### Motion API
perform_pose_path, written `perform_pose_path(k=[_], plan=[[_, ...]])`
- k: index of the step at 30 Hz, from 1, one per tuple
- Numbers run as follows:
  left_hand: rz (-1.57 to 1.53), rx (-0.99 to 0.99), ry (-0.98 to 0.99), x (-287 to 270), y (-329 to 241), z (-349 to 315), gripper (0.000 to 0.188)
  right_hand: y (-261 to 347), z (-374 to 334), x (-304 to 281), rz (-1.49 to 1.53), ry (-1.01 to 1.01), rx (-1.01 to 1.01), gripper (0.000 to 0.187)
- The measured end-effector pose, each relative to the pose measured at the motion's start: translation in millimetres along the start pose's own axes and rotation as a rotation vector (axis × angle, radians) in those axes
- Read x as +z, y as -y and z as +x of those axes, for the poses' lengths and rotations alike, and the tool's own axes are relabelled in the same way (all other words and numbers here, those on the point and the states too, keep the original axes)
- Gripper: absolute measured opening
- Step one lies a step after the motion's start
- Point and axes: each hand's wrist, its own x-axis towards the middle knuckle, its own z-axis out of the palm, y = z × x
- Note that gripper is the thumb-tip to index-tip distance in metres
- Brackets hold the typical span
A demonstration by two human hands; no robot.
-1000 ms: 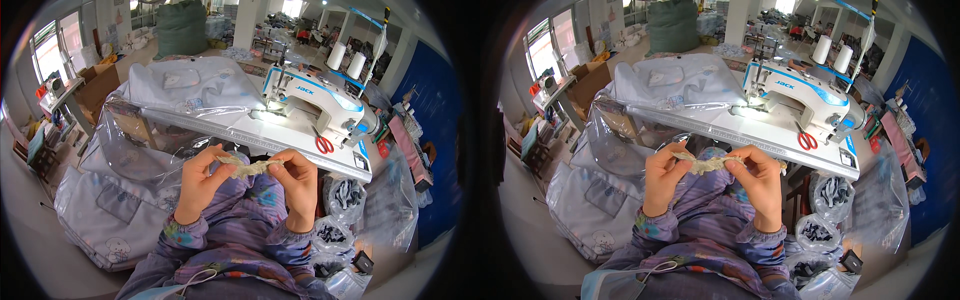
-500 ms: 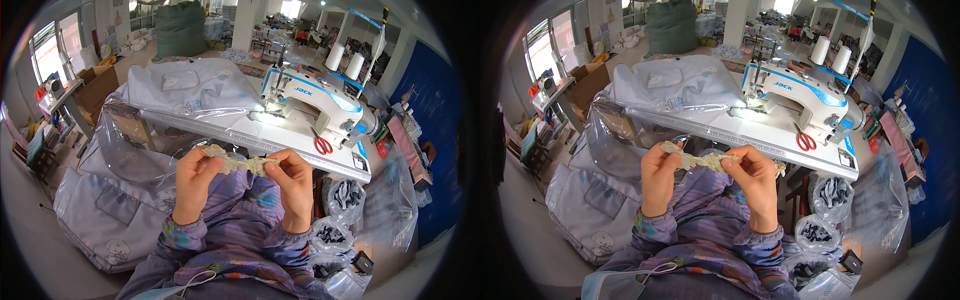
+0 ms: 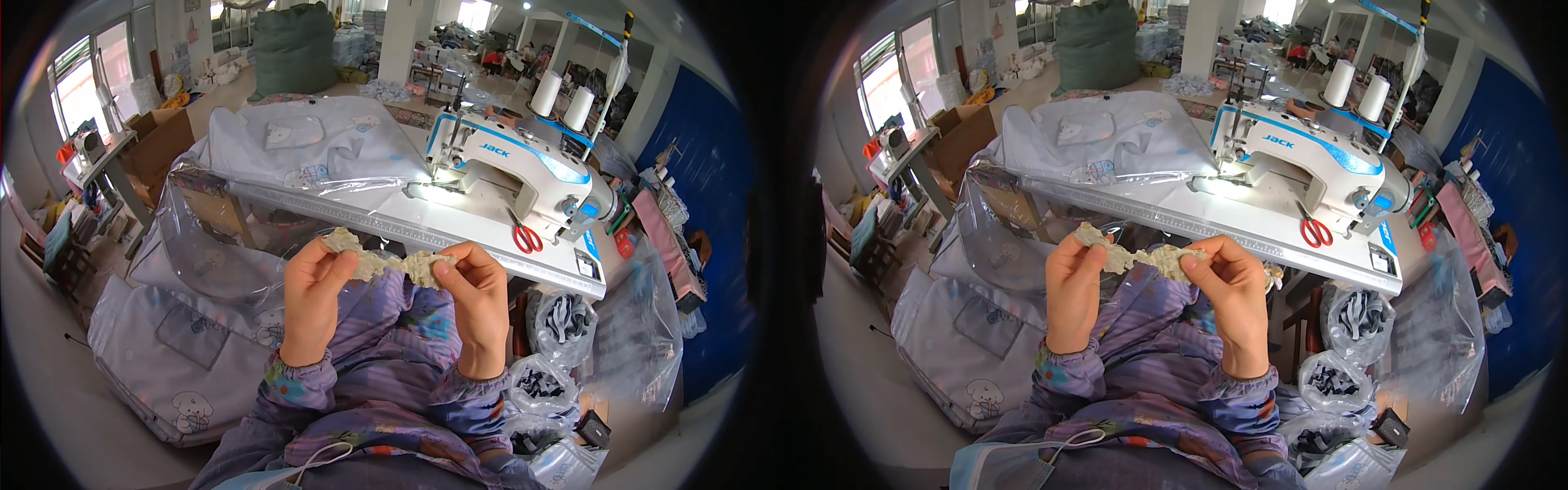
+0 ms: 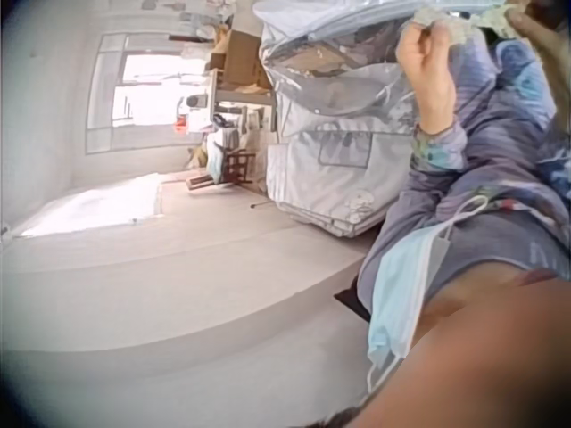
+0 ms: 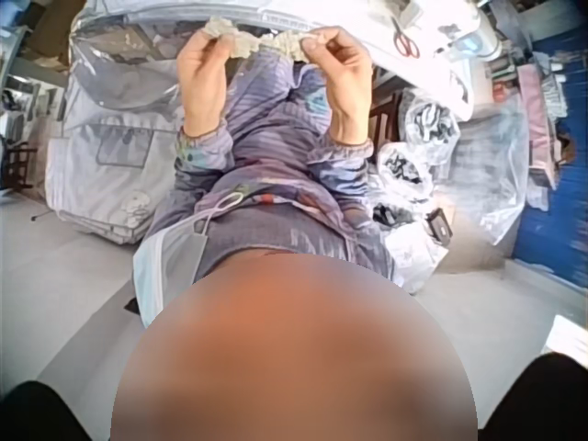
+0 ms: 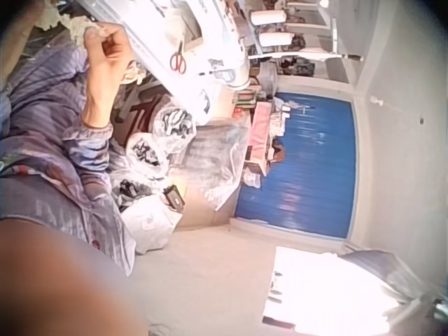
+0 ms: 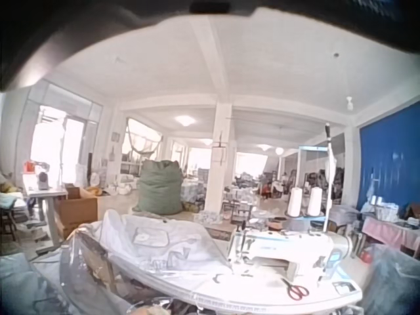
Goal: Picking up and inspecting small pieces of fabric scraps at a sewing workstation.
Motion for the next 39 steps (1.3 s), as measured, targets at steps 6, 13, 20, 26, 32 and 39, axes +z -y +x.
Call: perform_pose_path(k=[6,13,20,26,32,39], plan=[[-0.017,0.029,-0.035,-5,2,2,0.020,0,0,-8,0.039,-0.029,-0.018,0.007],[-1.333,-0.567,0.214,-16,17,7,0.014,31,-37,28,0.069,0.333,-0.556,0.009],[-1.417,-0.606,0.401,4,23,1,0.008,67,-65,84,0.456,0.520,-0.724,0.009],[-1.445,-0.573,0.490,7,24,-1,0.009,65,-64,77,0.503,0.684,-0.691,0.007],[-1.429,-0.564,0.515,4,24,-2,0.006,62,-54,66,0.209,0.626,-0.846,0.008],[-1.395,-0.597,0.458,8,26,-3,0.006,68,-62,71,0.147,0.563,-0.908,0.009]])
